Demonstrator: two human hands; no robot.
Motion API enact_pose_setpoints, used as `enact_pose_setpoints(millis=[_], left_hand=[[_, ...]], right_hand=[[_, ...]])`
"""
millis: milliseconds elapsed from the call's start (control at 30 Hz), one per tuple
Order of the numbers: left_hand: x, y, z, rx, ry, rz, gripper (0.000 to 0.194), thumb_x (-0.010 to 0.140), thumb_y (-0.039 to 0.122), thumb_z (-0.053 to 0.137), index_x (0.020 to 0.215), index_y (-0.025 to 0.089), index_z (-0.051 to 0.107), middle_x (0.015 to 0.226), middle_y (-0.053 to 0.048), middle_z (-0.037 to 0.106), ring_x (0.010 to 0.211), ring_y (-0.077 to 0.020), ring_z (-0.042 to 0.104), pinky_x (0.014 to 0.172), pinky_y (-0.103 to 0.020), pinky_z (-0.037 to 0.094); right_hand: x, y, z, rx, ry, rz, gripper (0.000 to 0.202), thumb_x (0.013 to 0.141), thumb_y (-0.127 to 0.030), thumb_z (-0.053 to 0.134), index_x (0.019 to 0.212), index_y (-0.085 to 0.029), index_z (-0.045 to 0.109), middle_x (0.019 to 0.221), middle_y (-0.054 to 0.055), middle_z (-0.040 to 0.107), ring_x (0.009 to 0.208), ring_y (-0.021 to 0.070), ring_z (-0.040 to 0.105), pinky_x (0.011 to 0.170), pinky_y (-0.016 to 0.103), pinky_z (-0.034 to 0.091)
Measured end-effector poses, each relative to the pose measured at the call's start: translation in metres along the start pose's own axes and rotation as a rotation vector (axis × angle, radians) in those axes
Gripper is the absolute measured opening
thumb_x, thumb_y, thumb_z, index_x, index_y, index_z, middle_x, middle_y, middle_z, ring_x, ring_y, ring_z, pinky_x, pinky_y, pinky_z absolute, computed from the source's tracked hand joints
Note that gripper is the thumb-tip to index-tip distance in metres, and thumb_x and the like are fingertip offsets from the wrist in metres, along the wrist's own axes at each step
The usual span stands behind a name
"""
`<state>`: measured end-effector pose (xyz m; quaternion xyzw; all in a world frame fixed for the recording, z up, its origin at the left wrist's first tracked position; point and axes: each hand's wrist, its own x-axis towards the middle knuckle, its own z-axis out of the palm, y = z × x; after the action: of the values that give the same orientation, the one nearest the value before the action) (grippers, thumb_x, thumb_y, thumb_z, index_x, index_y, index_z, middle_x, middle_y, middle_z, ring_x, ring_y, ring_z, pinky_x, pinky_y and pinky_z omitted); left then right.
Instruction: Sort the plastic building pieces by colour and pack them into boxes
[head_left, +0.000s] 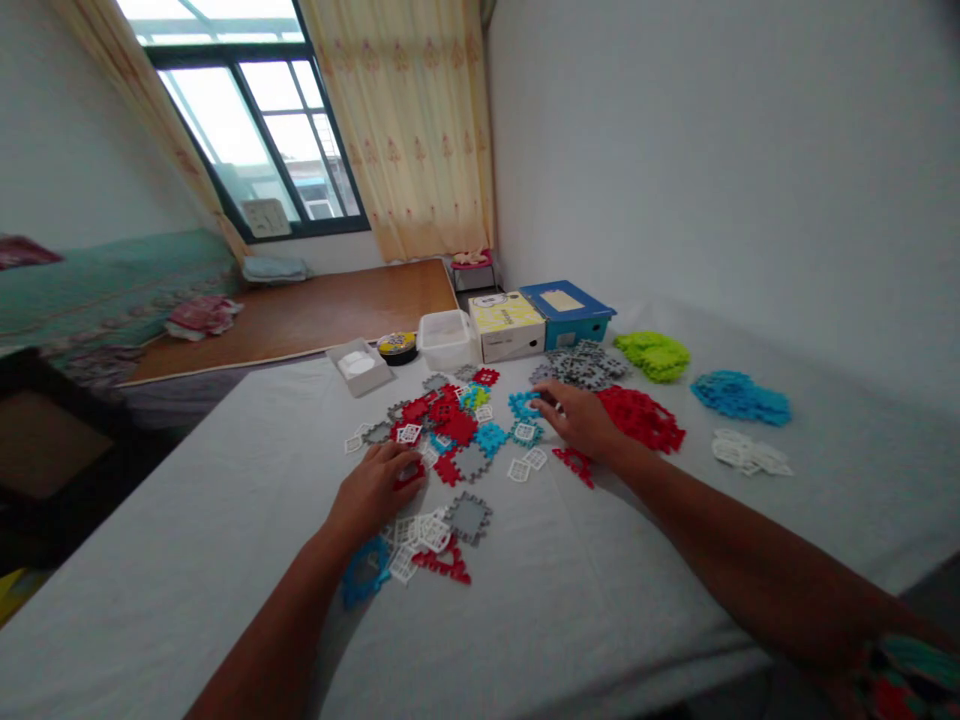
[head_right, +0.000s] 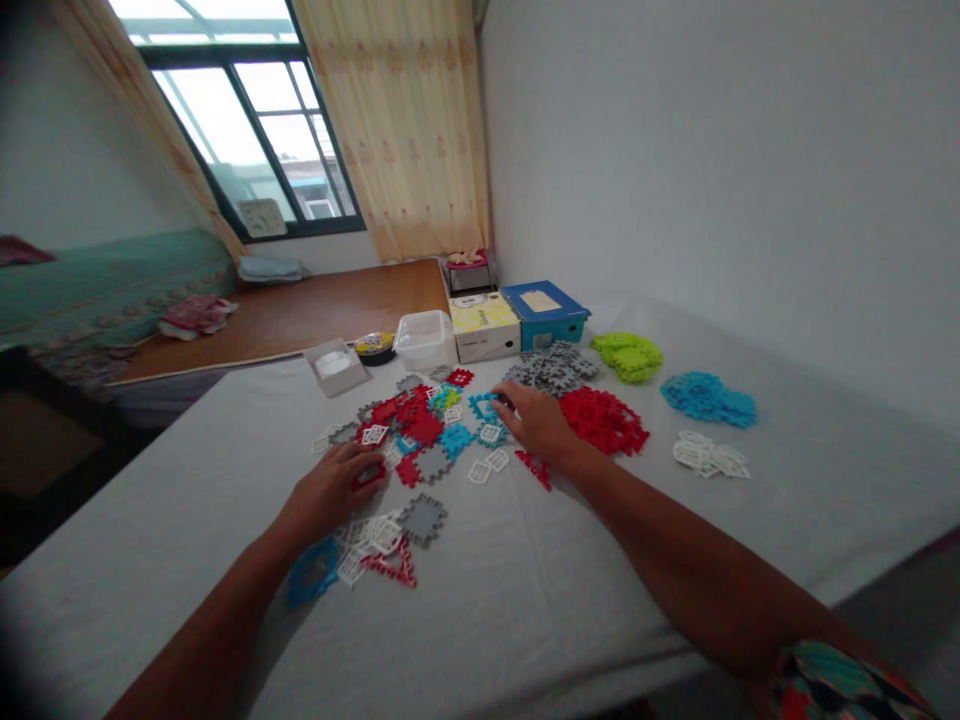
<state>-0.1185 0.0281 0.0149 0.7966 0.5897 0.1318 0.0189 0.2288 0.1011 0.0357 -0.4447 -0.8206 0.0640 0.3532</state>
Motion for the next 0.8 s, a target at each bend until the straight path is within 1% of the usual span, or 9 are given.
enact_pose_setpoints(millis=[133,233,300,367,467,533,633,733,800], left_hand=[[0.002,-0.004,0.002,0.003,-0.007,-0.006,0.032,0.086,0.045,0.056,0.112,0.029,0.068,0.121,-0.005,0.063,0.115,-0.0270,0.054,0.097,-0.042,0.047],[0.003,-0.006,0.003,0.013,-0.001,-0.003,0.034,0.086,0.047,0.054,0.111,0.029,0.068,0.121,-0.005,0.063,0.113,-0.0271,0.054,0.096,-0.042,0.048],[0.004,-0.007,0.004,0.023,0.008,0.005,0.034,0.086,0.048,0.054,0.111,0.030,0.068,0.121,-0.005,0.063,0.113,-0.0271,0.055,0.096,-0.041,0.048],[0.004,-0.008,0.005,0.031,0.013,0.013,0.034,0.087,0.048,0.053,0.111,0.030,0.068,0.120,-0.004,0.063,0.113,-0.0270,0.055,0.096,-0.040,0.048],[0.006,-0.007,0.004,0.036,0.014,0.012,0.034,0.088,0.048,0.052,0.112,0.029,0.068,0.120,-0.005,0.063,0.112,-0.0268,0.055,0.096,-0.040,0.048],[0.006,-0.005,0.003,0.034,0.014,0.013,0.035,0.088,0.048,0.052,0.111,0.028,0.068,0.119,-0.006,0.063,0.113,-0.0269,0.055,0.097,-0.041,0.047],[0.005,-0.003,0.001,0.033,0.003,0.007,0.034,0.088,0.047,0.052,0.112,0.028,0.068,0.119,-0.006,0.063,0.113,-0.0276,0.055,0.096,-0.041,0.048],[0.004,-0.001,0.001,0.046,-0.002,0.011,0.034,0.089,0.046,0.052,0.112,0.027,0.067,0.120,-0.006,0.062,0.113,-0.0270,0.054,0.095,-0.040,0.048],[0.003,0.000,0.001,0.051,0.007,0.024,0.033,0.090,0.045,0.052,0.112,0.026,0.067,0.120,-0.006,0.062,0.112,-0.0258,0.054,0.096,-0.039,0.047]], right_hand=[[-0.006,0.065,-0.063,-0.132,0.203,0.139,0.024,0.091,-0.033,0.052,0.105,-0.020,0.066,0.097,0.007,0.072,0.081,0.0188,0.065,0.075,0.031,0.049],[-0.032,0.127,-0.112,-0.299,0.300,0.375,0.027,0.088,-0.034,0.054,0.101,-0.016,0.069,0.095,0.010,0.072,0.079,0.0200,0.065,0.073,0.031,0.048],[-0.054,0.165,-0.140,-0.368,0.335,0.554,0.032,0.089,-0.036,0.054,0.106,-0.014,0.068,0.095,0.013,0.072,0.077,0.0192,0.064,0.068,0.030,0.046],[-0.072,0.195,-0.161,-0.408,0.333,0.715,0.033,0.088,-0.036,0.056,0.109,-0.013,0.068,0.096,0.014,0.072,0.076,0.0195,0.064,0.065,0.029,0.044],[-0.088,0.218,-0.178,-0.465,0.280,0.890,0.029,0.086,-0.032,0.060,0.106,-0.014,0.069,0.097,0.015,0.072,0.080,0.0230,0.063,0.065,0.032,0.043],[-0.087,0.219,-0.182,-0.537,0.284,0.926,0.031,0.087,-0.033,0.057,0.109,-0.014,0.069,0.104,0.017,0.070,0.086,0.0258,0.063,0.066,0.034,0.042],[-0.066,0.200,-0.176,-0.615,0.349,0.815,0.040,0.091,-0.036,0.050,0.118,-0.012,0.066,0.117,0.022,0.064,0.092,0.0265,0.062,0.071,0.036,0.041],[-0.031,0.153,-0.149,-0.504,0.348,0.537,0.034,0.091,-0.031,0.052,0.116,-0.013,0.066,0.115,0.017,0.065,0.085,0.0205,0.063,0.077,0.034,0.043],[-0.009,0.110,-0.118,-0.373,0.261,0.312,0.029,0.091,-0.028,0.053,0.113,-0.016,0.067,0.112,0.012,0.067,0.085,0.0189,0.064,0.080,0.032,0.045]])
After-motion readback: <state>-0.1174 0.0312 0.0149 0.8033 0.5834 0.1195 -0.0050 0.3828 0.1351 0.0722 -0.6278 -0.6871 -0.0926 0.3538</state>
